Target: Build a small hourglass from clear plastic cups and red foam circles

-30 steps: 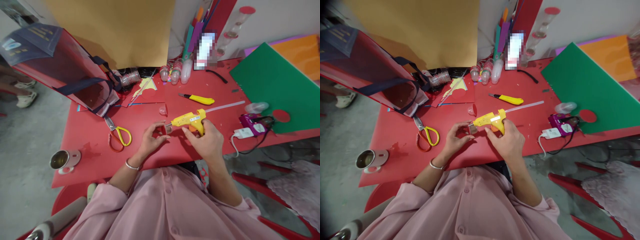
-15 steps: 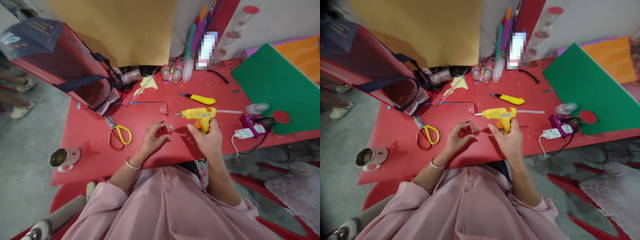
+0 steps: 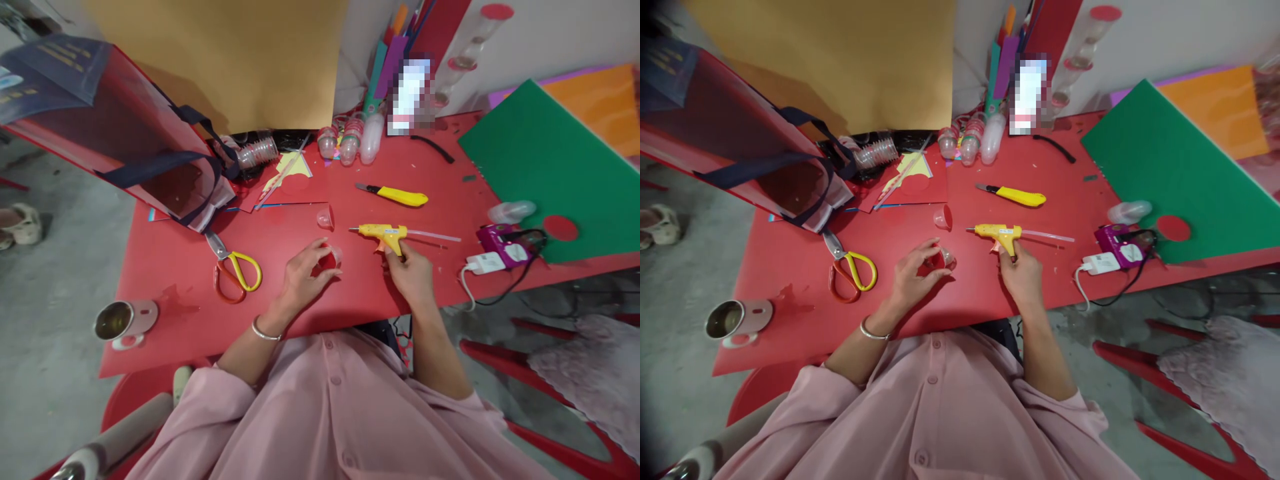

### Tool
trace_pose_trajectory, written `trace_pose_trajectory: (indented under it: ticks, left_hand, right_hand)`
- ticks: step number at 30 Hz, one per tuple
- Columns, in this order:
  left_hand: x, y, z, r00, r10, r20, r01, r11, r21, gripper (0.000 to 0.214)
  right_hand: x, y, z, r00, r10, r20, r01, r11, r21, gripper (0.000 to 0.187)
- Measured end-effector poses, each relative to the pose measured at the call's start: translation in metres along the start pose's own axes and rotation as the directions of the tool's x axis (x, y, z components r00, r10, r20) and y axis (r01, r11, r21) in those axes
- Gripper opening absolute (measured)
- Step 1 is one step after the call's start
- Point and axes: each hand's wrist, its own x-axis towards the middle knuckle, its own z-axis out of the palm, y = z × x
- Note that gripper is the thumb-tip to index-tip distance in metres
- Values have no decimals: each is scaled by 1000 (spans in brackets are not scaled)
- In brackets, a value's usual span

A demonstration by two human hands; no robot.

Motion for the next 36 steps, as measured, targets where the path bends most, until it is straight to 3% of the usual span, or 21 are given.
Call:
trace_pose_trajectory:
  ticks: [4, 6, 8, 10, 12, 15, 21, 30, 36]
  left_hand:
    - [1, 1, 0, 1000, 4, -15, -4, 1000, 10, 46]
    - [1, 2, 0, 1000, 16, -24, -16, 1000, 7, 47]
    - [2, 4, 0, 999, 32, -10, -32, 999, 2, 47]
    - [1, 5, 0, 999, 45, 14, -45, 999, 4, 47]
    - [1, 7, 0, 998, 55, 37, -56, 998, 27, 45]
    - [1, 6, -2, 994, 98, 56, -102, 991, 81, 42]
    - [0, 7, -3, 985, 136, 106, -153, 973, 174, 42]
    - [-1, 8, -6, 972, 158, 172, -198, 949, 244, 42]
    - [-4, 10, -4, 969, 150, 194, -195, 952, 238, 36]
  right_hand:
    - [-4, -10, -15, 989, -74, -126, 15, 910, -415, 50]
    - [-10, -20, -22, 964, -171, -205, 64, 894, -444, 49]
    - [-18, -35, -24, 935, -253, -247, 176, 939, -296, 48]
    - [-27, -51, -16, 945, -292, -144, 298, 954, 22, 45]
    - [-33, -66, -3, 953, -302, 8, 284, 904, 319, 37]
    - [-34, -80, 16, 967, -250, 49, 204, 874, 442, 20]
    - [-27, -84, 16, 964, -255, 73, 204, 889, 409, 12]
    - [-19, -86, 6, 953, -199, 227, 121, 940, 318, 19]
    - [-14, -85, 3, 950, -221, 220, 152, 945, 290, 22]
